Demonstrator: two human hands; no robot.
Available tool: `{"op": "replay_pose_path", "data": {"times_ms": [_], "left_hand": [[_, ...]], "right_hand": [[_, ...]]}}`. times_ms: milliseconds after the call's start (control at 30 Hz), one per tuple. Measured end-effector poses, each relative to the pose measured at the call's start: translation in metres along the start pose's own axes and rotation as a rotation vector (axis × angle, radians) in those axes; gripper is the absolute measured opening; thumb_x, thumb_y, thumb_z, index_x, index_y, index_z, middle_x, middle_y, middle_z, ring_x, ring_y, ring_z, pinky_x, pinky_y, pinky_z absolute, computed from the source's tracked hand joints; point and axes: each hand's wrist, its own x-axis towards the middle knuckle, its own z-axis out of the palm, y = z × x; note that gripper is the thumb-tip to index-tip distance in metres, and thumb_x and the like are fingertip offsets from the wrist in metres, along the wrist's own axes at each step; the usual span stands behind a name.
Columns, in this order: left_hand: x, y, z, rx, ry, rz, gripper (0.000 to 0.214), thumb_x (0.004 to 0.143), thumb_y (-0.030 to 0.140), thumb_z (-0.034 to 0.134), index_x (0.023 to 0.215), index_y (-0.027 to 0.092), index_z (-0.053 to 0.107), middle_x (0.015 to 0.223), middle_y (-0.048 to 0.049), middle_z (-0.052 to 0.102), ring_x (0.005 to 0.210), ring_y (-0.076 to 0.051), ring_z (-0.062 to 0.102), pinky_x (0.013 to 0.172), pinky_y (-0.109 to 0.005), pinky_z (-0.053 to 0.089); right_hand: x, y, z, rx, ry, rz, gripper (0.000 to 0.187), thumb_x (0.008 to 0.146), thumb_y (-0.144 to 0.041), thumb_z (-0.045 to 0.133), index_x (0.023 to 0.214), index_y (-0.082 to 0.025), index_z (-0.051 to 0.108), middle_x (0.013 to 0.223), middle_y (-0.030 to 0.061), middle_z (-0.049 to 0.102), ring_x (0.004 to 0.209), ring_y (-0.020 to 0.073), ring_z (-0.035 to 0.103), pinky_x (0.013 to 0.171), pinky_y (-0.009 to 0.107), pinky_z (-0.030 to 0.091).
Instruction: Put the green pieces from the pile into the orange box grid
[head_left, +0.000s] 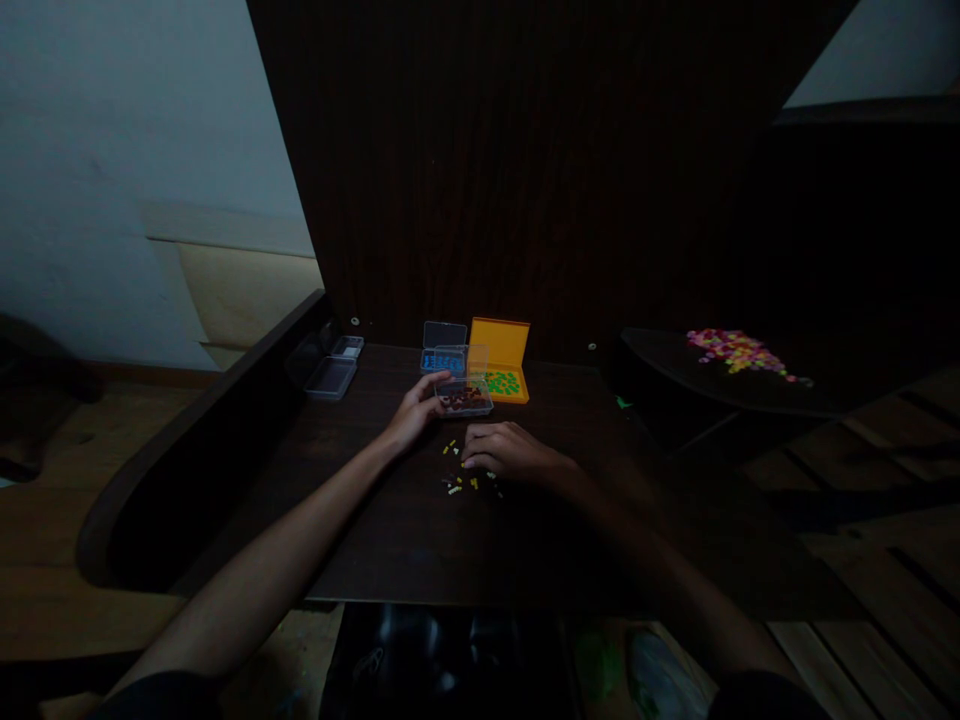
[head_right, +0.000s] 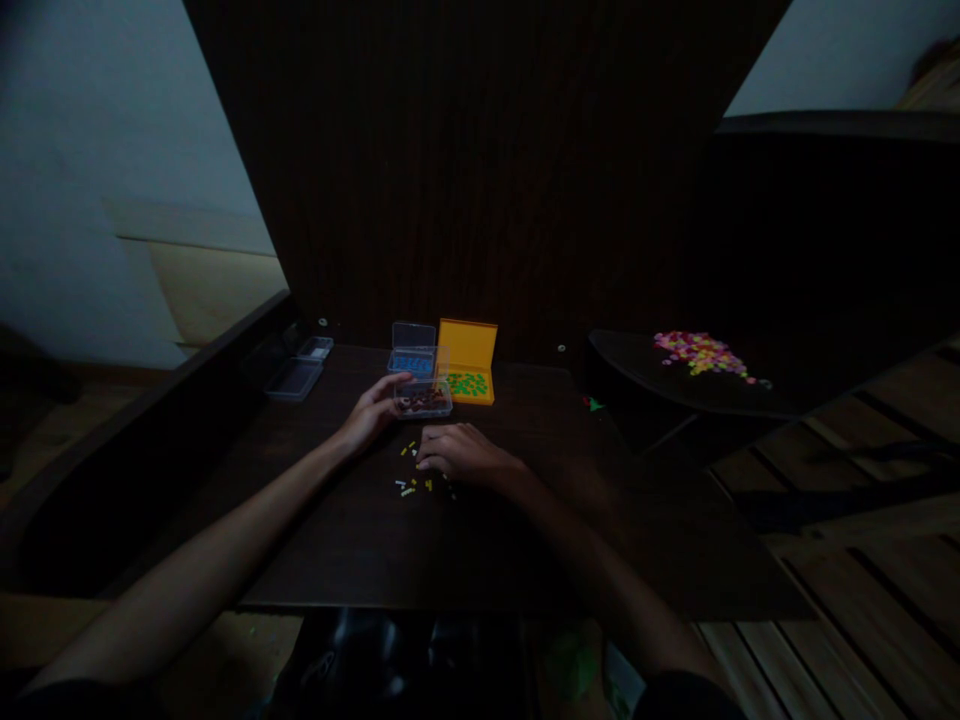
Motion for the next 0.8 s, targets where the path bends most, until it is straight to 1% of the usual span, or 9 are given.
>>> {"op": "replay_pose_path", "data": {"times_ms": [100,267,367,533,667,733,800], "left_hand": [[0.0,0.0,0.0,-0.004,0.01,-0.013,0.055,0.056,0.011,0.058,0.11,0.019,0.062,0.122,-0.0054,0.061,0.112,-0.026,0.057,0.104,-0.048,0.041],[0.0,0.001,0.0,-0.008,0.013,-0.02,0.055,0.055,0.009,0.057,0.108,0.019,0.062,0.122,-0.0048,0.061,0.11,-0.025,0.058,0.103,-0.047,0.042],[0.0,0.0,-0.001,0.007,0.008,-0.014,0.055,0.056,0.01,0.057,0.109,0.02,0.062,0.123,-0.005,0.061,0.11,-0.026,0.059,0.102,-0.046,0.044],[0.0,0.0,-0.001,0.012,0.012,-0.009,0.054,0.057,0.012,0.058,0.111,0.02,0.062,0.123,-0.0051,0.06,0.113,-0.026,0.057,0.102,-0.045,0.043],[0.0,0.0,-0.001,0.006,0.004,-0.018,0.055,0.056,0.012,0.057,0.11,0.02,0.062,0.123,-0.0045,0.06,0.106,-0.024,0.06,0.101,-0.044,0.045],[0.0,0.001,-0.001,0.012,0.003,-0.022,0.056,0.056,0.011,0.056,0.11,0.02,0.062,0.124,-0.0045,0.06,0.103,-0.023,0.061,0.1,-0.044,0.046],[0.0,0.001,0.0,0.018,0.003,-0.021,0.056,0.056,0.011,0.055,0.111,0.02,0.062,0.123,-0.0047,0.06,0.104,-0.023,0.061,0.099,-0.044,0.046]], "right_hand": [[0.001,0.001,0.003,-0.049,0.014,0.009,0.019,0.094,-0.028,0.055,0.098,-0.018,0.071,0.103,0.0041,0.067,0.089,0.0146,0.062,0.074,0.024,0.041],[0.004,-0.004,0.01,-0.179,0.005,0.03,0.021,0.094,-0.032,0.055,0.095,-0.018,0.07,0.101,0.0038,0.065,0.08,0.0134,0.06,0.064,0.024,0.036],[0.006,-0.007,0.008,-0.195,-0.014,0.045,0.022,0.095,-0.033,0.053,0.096,-0.018,0.069,0.101,0.0038,0.065,0.08,0.013,0.059,0.063,0.025,0.034],[0.006,-0.01,-0.002,-0.235,-0.045,0.086,0.022,0.097,-0.032,0.049,0.1,-0.019,0.067,0.105,0.0042,0.064,0.085,0.014,0.06,0.065,0.025,0.035],[0.004,-0.018,0.0,-0.386,-0.104,0.14,0.024,0.098,-0.03,0.046,0.099,-0.016,0.065,0.108,0.0088,0.063,0.079,0.0147,0.06,0.061,0.026,0.034],[0.003,-0.024,0.003,-0.45,-0.125,0.147,0.026,0.099,-0.027,0.042,0.099,-0.015,0.064,0.109,0.0119,0.062,0.076,0.0152,0.06,0.06,0.026,0.034],[0.002,-0.028,0.005,-0.5,-0.142,0.141,0.027,0.099,-0.022,0.038,0.101,-0.013,0.064,0.109,0.0142,0.062,0.076,0.0161,0.06,0.059,0.027,0.034]]}}
